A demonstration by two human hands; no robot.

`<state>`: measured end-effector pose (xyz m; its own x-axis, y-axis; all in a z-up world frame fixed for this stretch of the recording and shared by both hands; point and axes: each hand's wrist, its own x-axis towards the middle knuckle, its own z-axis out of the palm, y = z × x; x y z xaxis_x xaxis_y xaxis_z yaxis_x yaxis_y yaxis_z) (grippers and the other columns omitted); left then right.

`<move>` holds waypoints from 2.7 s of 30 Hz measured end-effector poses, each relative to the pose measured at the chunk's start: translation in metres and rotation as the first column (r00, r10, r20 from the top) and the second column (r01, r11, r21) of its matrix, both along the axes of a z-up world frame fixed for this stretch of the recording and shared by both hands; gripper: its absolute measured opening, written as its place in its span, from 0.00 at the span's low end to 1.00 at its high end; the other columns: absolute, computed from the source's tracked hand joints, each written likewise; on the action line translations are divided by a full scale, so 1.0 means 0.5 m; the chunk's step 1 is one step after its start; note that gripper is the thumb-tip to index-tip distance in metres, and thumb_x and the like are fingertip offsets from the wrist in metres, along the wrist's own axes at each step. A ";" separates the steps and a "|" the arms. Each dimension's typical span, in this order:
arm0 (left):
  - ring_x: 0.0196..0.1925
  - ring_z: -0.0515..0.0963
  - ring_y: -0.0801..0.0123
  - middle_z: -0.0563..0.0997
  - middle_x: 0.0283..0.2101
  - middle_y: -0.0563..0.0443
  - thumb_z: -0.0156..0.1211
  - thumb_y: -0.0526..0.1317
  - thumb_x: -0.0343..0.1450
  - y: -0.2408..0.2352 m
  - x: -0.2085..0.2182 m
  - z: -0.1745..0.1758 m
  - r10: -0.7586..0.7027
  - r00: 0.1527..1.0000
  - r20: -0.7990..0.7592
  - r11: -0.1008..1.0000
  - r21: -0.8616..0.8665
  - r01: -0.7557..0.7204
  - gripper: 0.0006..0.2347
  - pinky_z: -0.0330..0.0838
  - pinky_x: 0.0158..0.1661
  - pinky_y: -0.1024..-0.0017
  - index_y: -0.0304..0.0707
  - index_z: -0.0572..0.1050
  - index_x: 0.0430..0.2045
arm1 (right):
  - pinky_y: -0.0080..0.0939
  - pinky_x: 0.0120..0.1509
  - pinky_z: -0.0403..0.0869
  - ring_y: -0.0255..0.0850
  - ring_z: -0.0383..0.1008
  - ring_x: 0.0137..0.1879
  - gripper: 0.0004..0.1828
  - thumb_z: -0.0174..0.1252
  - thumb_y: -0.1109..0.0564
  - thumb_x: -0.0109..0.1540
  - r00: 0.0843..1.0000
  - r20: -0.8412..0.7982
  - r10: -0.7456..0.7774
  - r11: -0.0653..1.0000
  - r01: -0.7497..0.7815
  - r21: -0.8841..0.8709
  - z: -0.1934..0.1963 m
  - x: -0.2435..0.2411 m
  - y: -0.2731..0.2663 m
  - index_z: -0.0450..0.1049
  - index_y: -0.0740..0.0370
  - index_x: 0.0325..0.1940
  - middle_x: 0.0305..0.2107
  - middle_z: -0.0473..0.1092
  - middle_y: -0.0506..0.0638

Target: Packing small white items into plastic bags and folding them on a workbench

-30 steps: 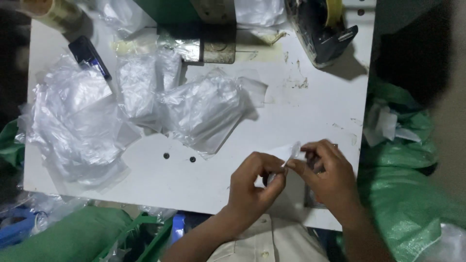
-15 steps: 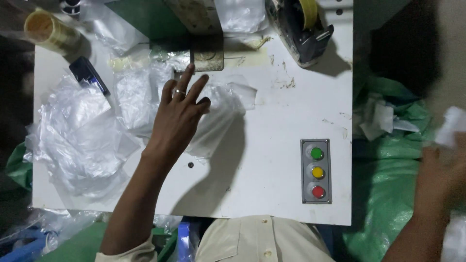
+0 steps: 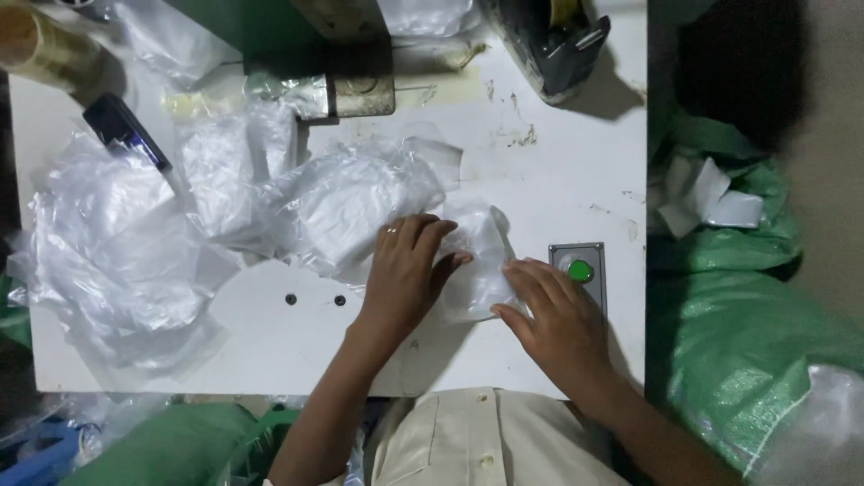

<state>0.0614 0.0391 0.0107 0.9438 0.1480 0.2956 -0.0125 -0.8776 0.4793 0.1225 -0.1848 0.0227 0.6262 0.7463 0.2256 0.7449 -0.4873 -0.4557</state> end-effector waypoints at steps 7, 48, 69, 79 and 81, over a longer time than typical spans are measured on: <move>0.50 0.72 0.46 0.77 0.49 0.47 0.63 0.52 0.73 -0.017 -0.004 -0.041 0.159 0.987 -0.039 0.987 -0.002 -0.159 0.16 0.65 0.52 0.51 0.43 0.78 0.48 | 0.58 0.83 0.50 0.53 0.48 0.81 0.51 0.57 0.27 0.60 0.904 0.223 0.366 0.898 -0.279 -0.340 -0.072 -0.037 -0.008 0.54 0.58 0.77 0.76 0.49 0.57; 0.41 0.71 0.55 0.73 0.39 0.51 0.58 0.48 0.76 -0.031 -0.185 -0.006 -0.033 0.964 -0.264 0.999 -0.032 0.025 0.09 0.59 0.47 0.57 0.43 0.77 0.36 | 0.49 0.60 0.65 0.49 0.64 0.57 0.13 0.65 0.46 0.61 0.954 -0.194 0.229 0.968 -0.244 -0.056 -0.058 -0.054 0.026 0.78 0.49 0.48 0.51 0.70 0.45; 0.38 0.73 0.53 0.73 0.35 0.51 0.67 0.46 0.69 -0.033 -0.169 0.015 0.081 0.896 -0.437 0.919 -0.316 -0.237 0.06 0.62 0.42 0.60 0.49 0.77 0.30 | 0.44 0.47 0.70 0.44 0.70 0.43 0.12 0.56 0.46 0.68 0.917 -0.334 0.218 0.962 -0.259 -0.084 -0.052 -0.038 0.063 0.74 0.49 0.52 0.32 0.68 0.42; 0.40 0.80 0.64 0.82 0.37 0.49 0.67 0.36 0.71 0.112 -0.111 0.164 0.224 0.968 0.109 0.866 -0.479 -0.146 0.05 0.72 0.43 0.69 0.39 0.77 0.36 | 0.40 0.57 0.74 0.42 0.75 0.49 0.06 0.61 0.63 0.64 0.786 -0.541 0.297 0.920 -0.085 0.382 0.157 0.050 0.223 0.76 0.63 0.46 0.39 0.74 0.53; 0.49 0.75 0.56 0.81 0.47 0.47 0.64 0.43 0.73 0.183 -0.085 0.148 0.382 0.923 -0.046 0.911 -0.147 -0.385 0.10 0.63 0.48 0.59 0.41 0.77 0.43 | 0.41 0.68 0.77 0.47 0.75 0.63 0.18 0.54 0.62 0.66 0.609 -0.754 0.248 0.909 0.123 0.398 0.153 0.081 0.276 0.68 0.64 0.62 0.58 0.71 0.60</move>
<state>0.0191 0.1308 0.0848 0.8099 0.5409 0.2270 0.3190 -0.7308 0.6035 0.1632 -0.0469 0.0990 0.6496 0.7581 -0.0574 0.0361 -0.1061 -0.9937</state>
